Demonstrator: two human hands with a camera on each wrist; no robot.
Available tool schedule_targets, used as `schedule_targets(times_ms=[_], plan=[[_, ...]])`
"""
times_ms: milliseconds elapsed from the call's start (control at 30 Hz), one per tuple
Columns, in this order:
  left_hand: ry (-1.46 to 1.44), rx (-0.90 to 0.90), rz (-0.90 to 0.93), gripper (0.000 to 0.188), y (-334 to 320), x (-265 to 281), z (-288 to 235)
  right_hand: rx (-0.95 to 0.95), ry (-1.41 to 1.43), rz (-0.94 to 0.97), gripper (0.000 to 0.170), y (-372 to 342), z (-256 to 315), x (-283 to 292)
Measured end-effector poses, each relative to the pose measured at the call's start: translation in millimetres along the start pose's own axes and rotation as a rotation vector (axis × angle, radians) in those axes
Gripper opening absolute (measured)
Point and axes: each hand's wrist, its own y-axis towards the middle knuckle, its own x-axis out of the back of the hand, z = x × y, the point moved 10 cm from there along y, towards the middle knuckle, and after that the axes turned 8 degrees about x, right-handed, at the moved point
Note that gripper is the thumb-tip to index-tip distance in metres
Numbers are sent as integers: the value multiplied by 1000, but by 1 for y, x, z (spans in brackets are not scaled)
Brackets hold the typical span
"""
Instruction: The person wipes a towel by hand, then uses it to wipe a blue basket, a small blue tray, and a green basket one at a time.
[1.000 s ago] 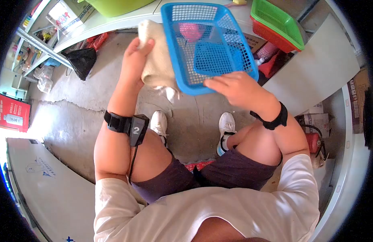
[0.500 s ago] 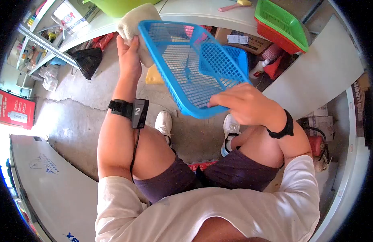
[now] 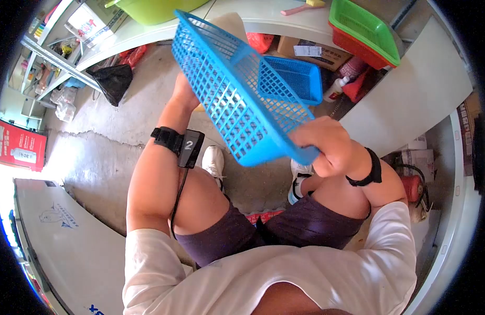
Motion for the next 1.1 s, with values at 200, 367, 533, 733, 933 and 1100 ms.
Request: schedule_targets(times_ms=[200, 367, 533, 733, 933, 1100], plan=[[105, -84, -69, 32, 8, 18, -1, 62, 22, 36, 43, 7, 1, -10], [219, -302, -136, 32, -14, 16, -38, -61, -127, 35, 46, 4, -18, 0], [77, -399, -70, 37, -34, -6, -57, -45, -81, 11, 41, -1, -30, 4], [93, -522, -50, 50, -37, -9, -77, -131, -103, -136, 26, -10, -48, 20], [59, -630, -2, 45, -58, -19, -97, -265, -81, -247, 21, -17, -65, 29], [284, -749, -187, 47, -87, -44, -108, -388, -30, -294, 24, -21, -82, 26]])
